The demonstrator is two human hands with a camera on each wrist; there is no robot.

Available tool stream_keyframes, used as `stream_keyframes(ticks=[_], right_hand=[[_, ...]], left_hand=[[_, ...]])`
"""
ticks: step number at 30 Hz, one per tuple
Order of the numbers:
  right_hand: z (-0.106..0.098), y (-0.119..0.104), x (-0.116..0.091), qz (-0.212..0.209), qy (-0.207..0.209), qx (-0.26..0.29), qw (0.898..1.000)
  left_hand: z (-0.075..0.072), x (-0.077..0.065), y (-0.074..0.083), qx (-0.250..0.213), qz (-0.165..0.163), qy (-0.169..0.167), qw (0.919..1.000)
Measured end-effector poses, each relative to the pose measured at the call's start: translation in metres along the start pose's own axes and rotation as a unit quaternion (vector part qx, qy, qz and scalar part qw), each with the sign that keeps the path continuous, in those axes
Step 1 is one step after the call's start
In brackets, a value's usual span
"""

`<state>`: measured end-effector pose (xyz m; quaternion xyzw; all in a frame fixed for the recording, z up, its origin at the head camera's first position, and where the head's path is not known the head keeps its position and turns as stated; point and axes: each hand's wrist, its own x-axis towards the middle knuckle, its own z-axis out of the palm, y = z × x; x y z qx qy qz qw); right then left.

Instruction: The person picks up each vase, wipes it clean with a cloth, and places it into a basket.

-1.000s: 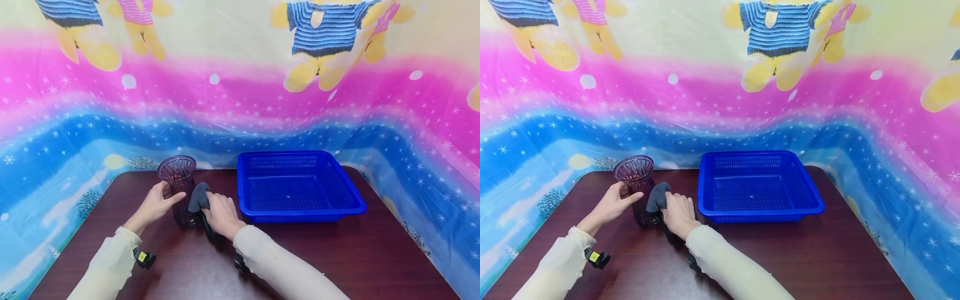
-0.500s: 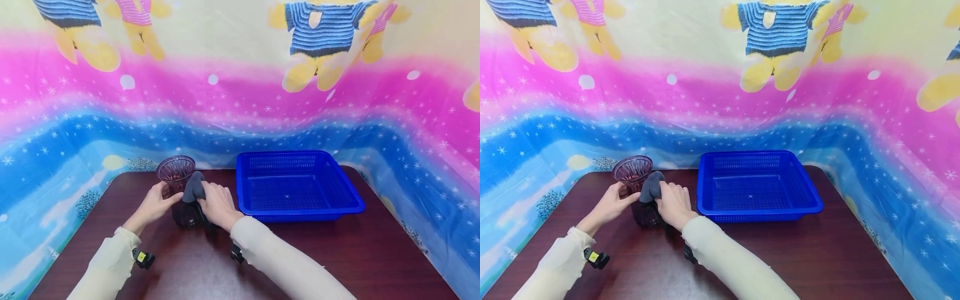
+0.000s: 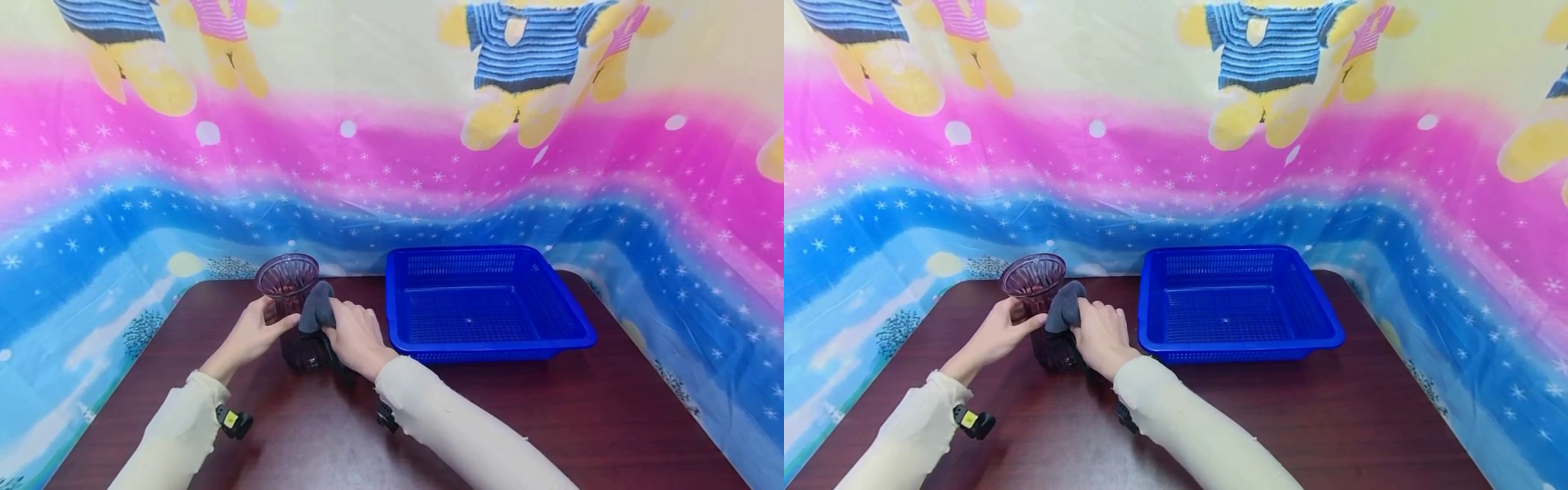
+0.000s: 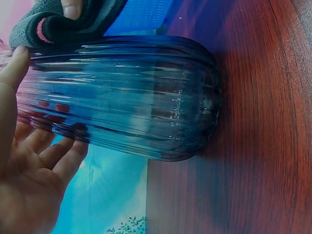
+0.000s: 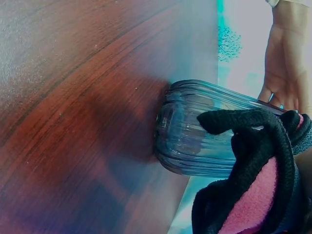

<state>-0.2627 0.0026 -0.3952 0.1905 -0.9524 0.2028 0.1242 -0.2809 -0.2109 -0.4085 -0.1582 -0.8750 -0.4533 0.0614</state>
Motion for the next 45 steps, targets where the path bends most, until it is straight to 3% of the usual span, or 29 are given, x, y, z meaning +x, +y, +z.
stream_keyframes(ticks=[18, 45], right_hand=[[0.015, 0.009, -0.008, 0.018, -0.029, 0.002, 0.999], [0.049, 0.028, -0.023, 0.026, -0.05, -0.034, 0.998]], left_hand=[[0.003, 0.001, -0.005, 0.001, -0.014, 0.002, 0.9999], [0.003, 0.001, -0.002, -0.013, -0.003, 0.002, 0.9999]])
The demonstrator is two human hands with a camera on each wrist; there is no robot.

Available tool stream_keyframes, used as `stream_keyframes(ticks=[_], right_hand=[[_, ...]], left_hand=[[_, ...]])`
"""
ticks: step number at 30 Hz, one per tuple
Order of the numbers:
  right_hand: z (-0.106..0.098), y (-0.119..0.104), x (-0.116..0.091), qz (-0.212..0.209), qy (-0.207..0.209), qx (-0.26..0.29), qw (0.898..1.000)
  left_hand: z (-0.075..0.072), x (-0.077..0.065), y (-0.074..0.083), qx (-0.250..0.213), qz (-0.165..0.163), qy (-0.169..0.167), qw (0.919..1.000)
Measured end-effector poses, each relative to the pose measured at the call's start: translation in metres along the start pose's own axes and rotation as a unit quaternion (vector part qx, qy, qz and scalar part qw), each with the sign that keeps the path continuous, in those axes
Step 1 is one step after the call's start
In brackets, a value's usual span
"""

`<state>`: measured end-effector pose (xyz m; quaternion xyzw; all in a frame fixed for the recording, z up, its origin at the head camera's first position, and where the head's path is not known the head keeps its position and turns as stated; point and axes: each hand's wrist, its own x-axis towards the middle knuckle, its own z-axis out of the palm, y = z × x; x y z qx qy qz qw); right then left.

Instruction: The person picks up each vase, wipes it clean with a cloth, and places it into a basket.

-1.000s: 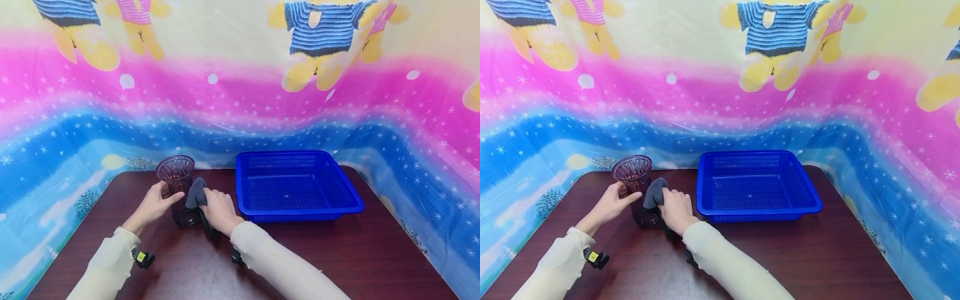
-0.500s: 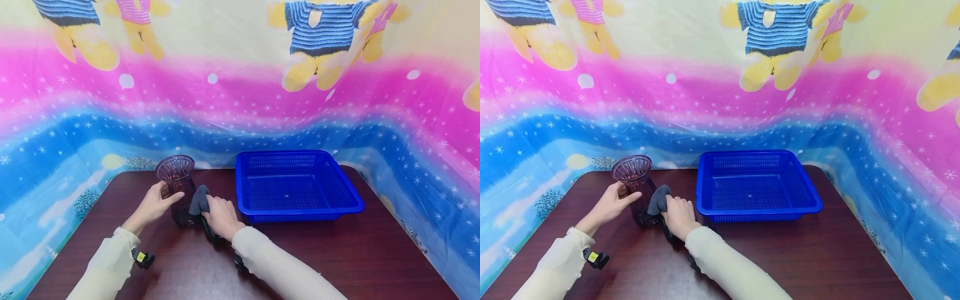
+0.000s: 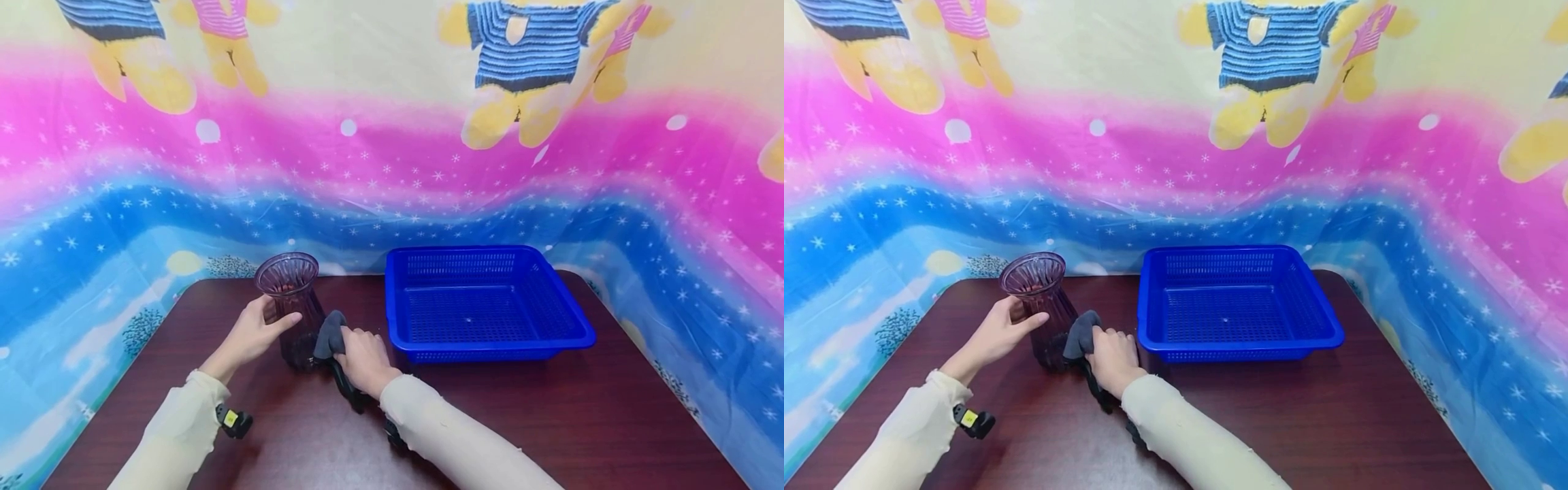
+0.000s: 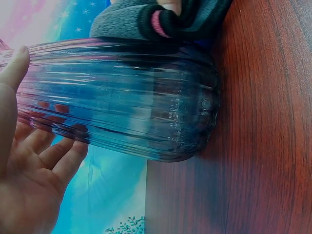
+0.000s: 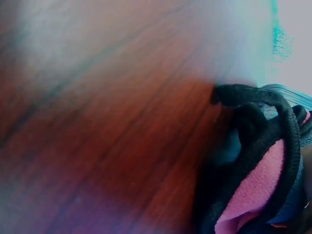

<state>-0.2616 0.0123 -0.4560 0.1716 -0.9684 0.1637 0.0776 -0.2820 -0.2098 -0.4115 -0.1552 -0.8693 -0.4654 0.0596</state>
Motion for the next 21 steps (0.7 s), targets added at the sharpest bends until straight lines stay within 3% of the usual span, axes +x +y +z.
stream_keyframes(ticks=[8, 21], right_hand=[[0.0043, 0.0041, 0.0001, 0.0, -0.021, -0.012, 1.0], [0.0046, 0.0057, 0.0015, -0.004, -0.019, -0.012, 1.0]], left_hand=[[0.0013, 0.0019, -0.0037, 0.002, 0.001, 0.0, 1.0], [0.0013, 0.002, -0.0041, 0.003, 0.001, -0.001, 1.0]])
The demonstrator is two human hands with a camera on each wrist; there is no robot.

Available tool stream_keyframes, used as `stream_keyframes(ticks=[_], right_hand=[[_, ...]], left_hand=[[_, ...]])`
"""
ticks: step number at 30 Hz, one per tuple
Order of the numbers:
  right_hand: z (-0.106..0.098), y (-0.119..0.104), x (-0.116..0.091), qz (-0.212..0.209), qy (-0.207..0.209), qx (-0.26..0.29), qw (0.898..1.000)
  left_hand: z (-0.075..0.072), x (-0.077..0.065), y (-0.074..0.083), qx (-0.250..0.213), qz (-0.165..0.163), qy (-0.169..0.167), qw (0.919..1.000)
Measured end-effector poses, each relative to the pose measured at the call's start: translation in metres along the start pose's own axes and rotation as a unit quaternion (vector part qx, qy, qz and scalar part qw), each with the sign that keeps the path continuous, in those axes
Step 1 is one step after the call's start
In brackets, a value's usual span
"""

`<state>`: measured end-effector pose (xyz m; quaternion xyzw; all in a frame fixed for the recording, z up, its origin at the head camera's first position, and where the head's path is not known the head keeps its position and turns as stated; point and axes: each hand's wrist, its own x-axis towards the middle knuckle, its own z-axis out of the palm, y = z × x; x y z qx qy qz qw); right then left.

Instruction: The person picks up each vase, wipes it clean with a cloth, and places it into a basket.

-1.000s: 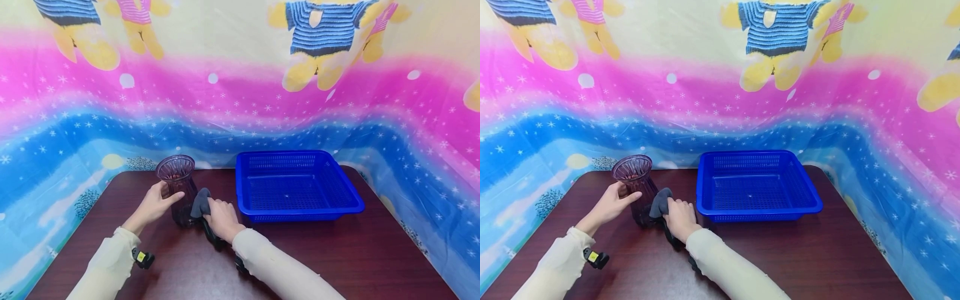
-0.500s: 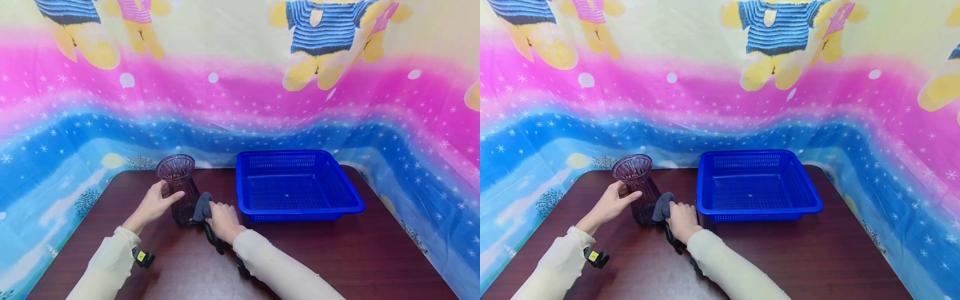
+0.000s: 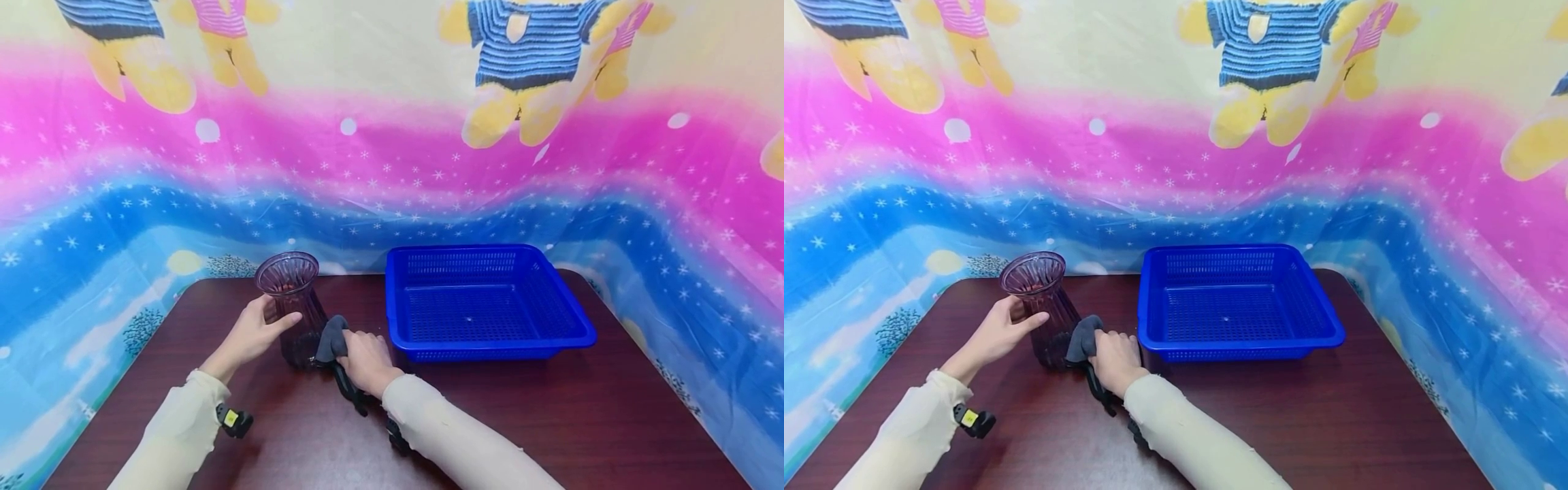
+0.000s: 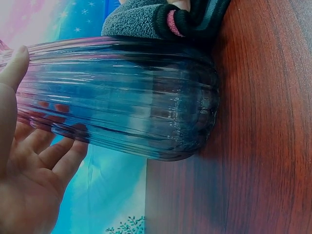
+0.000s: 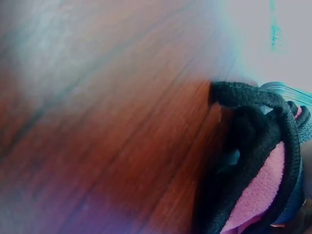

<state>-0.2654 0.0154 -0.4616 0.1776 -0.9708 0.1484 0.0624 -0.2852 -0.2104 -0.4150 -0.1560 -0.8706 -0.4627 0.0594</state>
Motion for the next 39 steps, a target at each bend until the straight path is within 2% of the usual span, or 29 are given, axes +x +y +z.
stream_keyframes(ticks=[13, 29, 39], right_hand=[[-0.008, -0.004, 0.0, -0.007, 0.018, 0.024, 1.0], [-0.041, -0.024, 0.006, -0.007, 0.053, 0.043, 0.998], [-0.06, -0.034, 0.01, -0.005, 0.057, 0.054, 0.997]], left_hand=[[-0.001, -0.002, 0.003, 0.002, -0.003, -0.001, 1.0], [-0.002, -0.003, 0.005, 0.013, -0.01, 0.005, 0.9998], [-0.002, -0.002, 0.002, 0.02, -0.002, -0.001, 0.9998]])
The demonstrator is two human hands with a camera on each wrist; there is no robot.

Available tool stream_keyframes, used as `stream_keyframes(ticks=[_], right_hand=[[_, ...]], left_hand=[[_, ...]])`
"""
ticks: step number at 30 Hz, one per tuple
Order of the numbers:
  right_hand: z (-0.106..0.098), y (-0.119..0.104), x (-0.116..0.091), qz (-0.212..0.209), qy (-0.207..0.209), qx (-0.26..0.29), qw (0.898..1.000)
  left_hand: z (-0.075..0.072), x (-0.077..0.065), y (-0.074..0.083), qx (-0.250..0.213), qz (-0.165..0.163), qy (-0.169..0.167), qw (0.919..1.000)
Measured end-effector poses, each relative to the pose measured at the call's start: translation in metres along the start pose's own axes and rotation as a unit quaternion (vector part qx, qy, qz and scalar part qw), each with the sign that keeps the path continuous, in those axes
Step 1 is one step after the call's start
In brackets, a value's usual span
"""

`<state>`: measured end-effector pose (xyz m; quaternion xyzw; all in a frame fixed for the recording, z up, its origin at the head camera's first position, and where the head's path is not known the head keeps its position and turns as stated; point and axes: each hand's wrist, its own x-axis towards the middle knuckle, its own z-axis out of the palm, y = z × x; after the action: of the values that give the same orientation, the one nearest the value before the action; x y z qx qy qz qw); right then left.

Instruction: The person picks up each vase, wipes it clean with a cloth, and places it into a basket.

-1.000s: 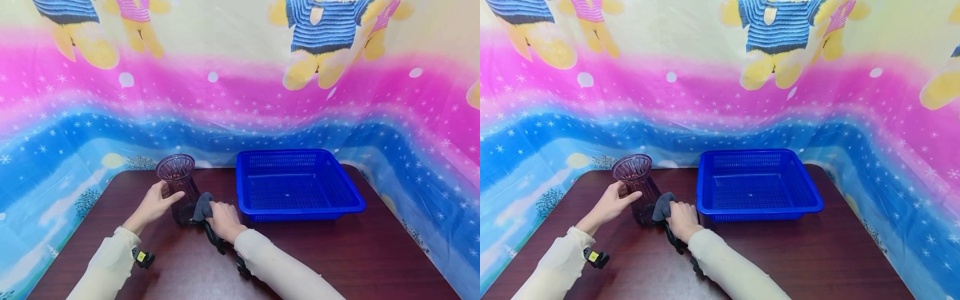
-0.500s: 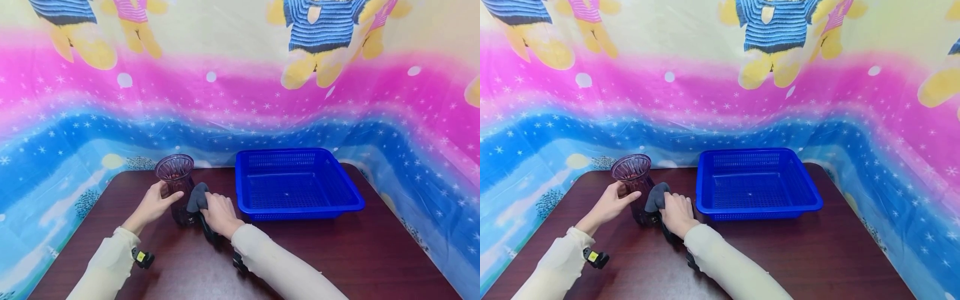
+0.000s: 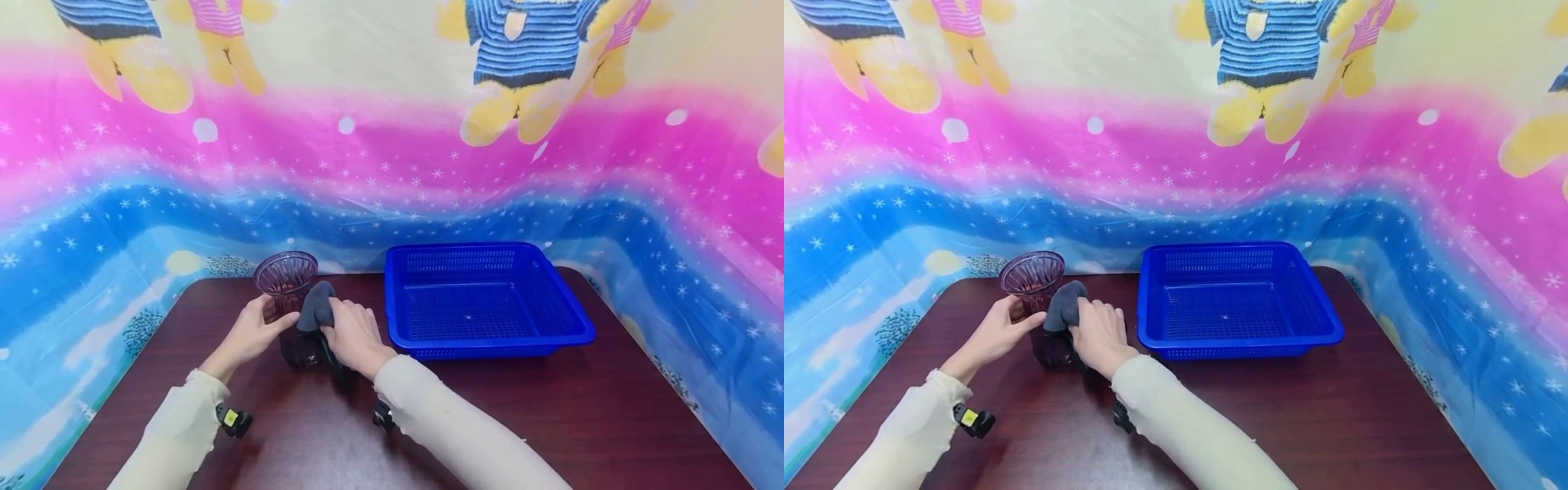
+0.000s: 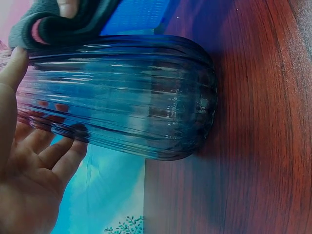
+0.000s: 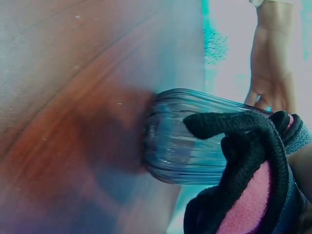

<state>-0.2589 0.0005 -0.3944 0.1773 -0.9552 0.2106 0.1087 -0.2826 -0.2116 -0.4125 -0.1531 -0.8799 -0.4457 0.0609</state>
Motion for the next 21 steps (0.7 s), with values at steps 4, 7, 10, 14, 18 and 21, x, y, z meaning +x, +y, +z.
stream_keyframes(ticks=[4, 7, 10, 14, 18, 21], right_hand=[[-0.006, -0.002, 0.003, -0.004, 0.001, 0.013, 1.0], [-0.009, -0.003, 0.004, -0.004, -0.002, 0.022, 1.0], [-0.009, -0.003, 0.003, -0.005, -0.002, 0.022, 1.0], [-0.005, -0.002, 0.002, -0.007, 0.003, 0.007, 1.0], [0.002, 0.0, 0.0, -0.007, 0.01, -0.009, 1.0], [0.007, 0.002, -0.002, -0.005, 0.009, -0.019, 1.0]], left_hand=[[-0.002, -0.001, 0.001, 0.006, -0.001, -0.004, 1.0], [-0.003, -0.001, 0.003, 0.004, -0.002, -0.008, 1.0], [-0.003, -0.001, 0.003, -0.001, -0.001, -0.008, 1.0], [-0.003, -0.001, 0.003, -0.004, -0.001, -0.007, 1.0], [-0.002, 0.0, 0.003, -0.008, -0.001, -0.005, 1.0], [-0.001, 0.0, 0.002, -0.01, 0.001, -0.002, 0.9999]])
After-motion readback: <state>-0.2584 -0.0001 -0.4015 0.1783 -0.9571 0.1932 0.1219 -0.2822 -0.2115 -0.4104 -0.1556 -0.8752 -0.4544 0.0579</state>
